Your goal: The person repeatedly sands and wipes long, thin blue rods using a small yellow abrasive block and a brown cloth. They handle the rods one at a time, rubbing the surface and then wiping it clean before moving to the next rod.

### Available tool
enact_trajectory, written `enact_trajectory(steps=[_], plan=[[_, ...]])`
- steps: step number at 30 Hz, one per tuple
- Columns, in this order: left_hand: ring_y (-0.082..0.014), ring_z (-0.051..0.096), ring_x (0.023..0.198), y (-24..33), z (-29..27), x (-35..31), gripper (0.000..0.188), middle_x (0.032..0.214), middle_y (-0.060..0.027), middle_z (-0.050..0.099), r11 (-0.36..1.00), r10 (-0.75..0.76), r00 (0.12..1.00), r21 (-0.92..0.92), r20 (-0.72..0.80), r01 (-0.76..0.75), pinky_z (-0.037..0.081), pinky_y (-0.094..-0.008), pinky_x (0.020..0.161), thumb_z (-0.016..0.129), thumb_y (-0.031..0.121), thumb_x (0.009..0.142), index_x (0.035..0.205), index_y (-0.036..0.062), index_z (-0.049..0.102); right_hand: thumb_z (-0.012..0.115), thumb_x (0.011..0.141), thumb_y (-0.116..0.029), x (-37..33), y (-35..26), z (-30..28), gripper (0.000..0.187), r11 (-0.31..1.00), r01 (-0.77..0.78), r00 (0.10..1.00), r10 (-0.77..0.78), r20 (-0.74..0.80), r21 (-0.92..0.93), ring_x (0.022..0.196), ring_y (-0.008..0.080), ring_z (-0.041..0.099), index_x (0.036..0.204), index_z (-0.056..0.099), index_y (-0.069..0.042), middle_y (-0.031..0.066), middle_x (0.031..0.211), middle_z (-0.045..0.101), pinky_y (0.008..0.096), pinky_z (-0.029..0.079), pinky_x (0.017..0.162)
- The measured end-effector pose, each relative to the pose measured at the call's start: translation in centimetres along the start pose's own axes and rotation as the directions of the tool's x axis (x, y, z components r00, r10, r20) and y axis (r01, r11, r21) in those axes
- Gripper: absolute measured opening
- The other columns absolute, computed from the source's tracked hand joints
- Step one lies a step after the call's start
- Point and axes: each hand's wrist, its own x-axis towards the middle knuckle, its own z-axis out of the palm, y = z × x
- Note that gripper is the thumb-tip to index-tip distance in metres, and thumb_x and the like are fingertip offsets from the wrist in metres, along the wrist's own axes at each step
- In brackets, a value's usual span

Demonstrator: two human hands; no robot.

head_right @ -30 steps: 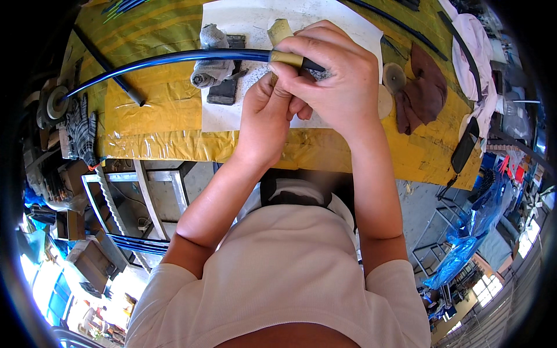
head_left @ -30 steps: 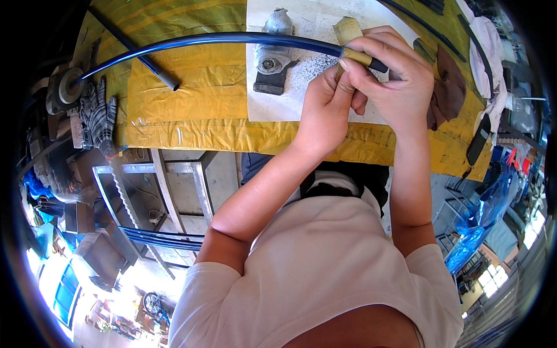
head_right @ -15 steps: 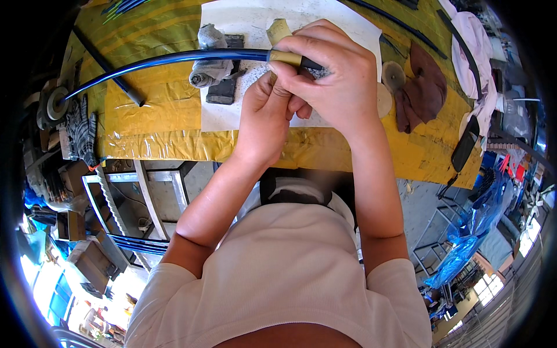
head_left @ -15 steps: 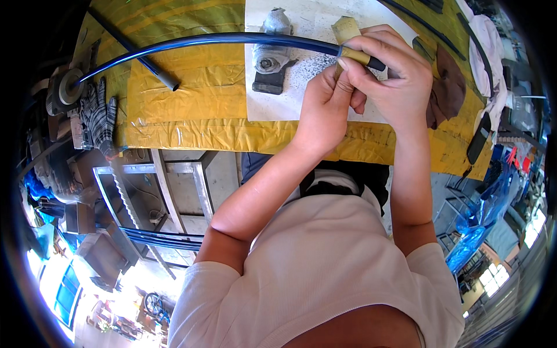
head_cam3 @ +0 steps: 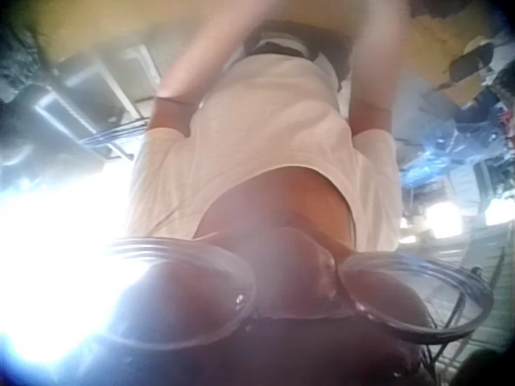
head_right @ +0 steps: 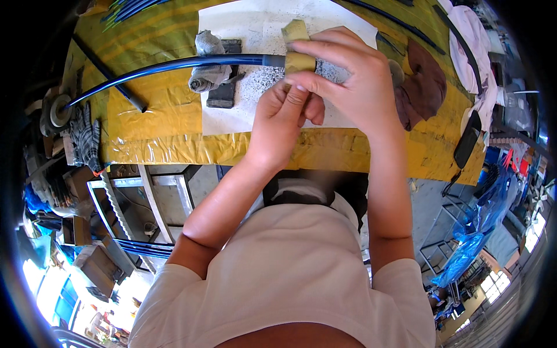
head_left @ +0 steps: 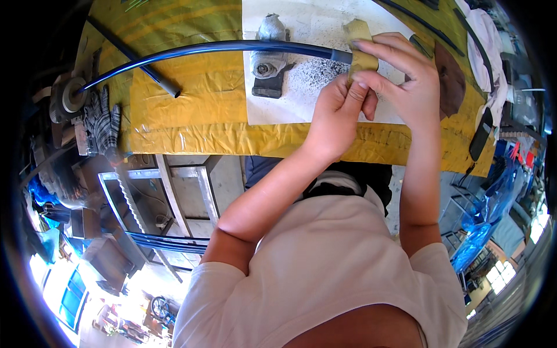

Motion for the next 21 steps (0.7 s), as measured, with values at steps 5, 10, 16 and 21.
enact_trajectory(steps=[5,10,16,21], plan=[[-0.0086,0.044,0.062,-0.5,0.6,0.2,0.023,0.068,-0.0010,0.048,0.997,-0.063,0.997,-0.048,0.043,0.065,0.040,-0.0225,0.060,0.037,0.015,0.098,0.086,0.0017,0.051,0.076,0.063,-0.005,-0.8,-0.3,-0.8,0.025,0.994,-0.105,0.994,0.104,0.029,0.013,0.067,0.0203,0.060,0.086,0.066,0.000,0.0093,0.076,0.062,0.0264,0.048,0.061],[-0.0087,0.044,0.062,-0.3,0.6,0.4,0.023,0.068,-0.0011,0.047,0.997,-0.057,0.997,-0.053,0.049,0.060,0.040,-0.0227,0.060,0.036,0.015,0.098,0.086,0.0015,0.050,0.076,0.064,-0.006,-1.0,-0.2,-0.6,0.023,0.995,-0.099,0.995,0.099,-0.001,0.027,0.063,0.0199,0.060,0.083,0.065,0.001,0.0090,0.073,0.061,0.0265,0.047,0.059],[-0.0087,0.044,0.062,-0.6,0.6,0.4,0.024,0.068,-0.0009,0.047,0.996,-0.018,0.999,-0.085,0.033,0.021,0.040,-0.0224,0.059,0.036,0.016,0.098,0.085,0.0019,0.049,0.076,0.064,-0.006,-1.1,-0.3,-0.2,0.022,0.996,-0.083,0.996,0.084,-0.029,0.016,0.063,0.0203,0.059,0.081,0.065,0.001,0.0090,0.073,0.061,0.0266,0.047,0.059],[-0.0110,0.046,0.065,-1.1,0.5,0.5,0.023,0.070,-0.0008,0.046,0.995,-0.021,0.999,-0.097,0.027,0.023,0.041,-0.0243,0.062,0.038,0.020,0.098,0.086,0.0036,0.049,0.076,0.064,-0.006,-1.0,-0.1,-0.1,0.022,0.999,-0.041,0.998,0.041,-0.040,0.017,0.062,0.0206,0.059,0.081,0.065,0.002,0.0084,0.074,0.060,0.0270,0.047,0.057]])
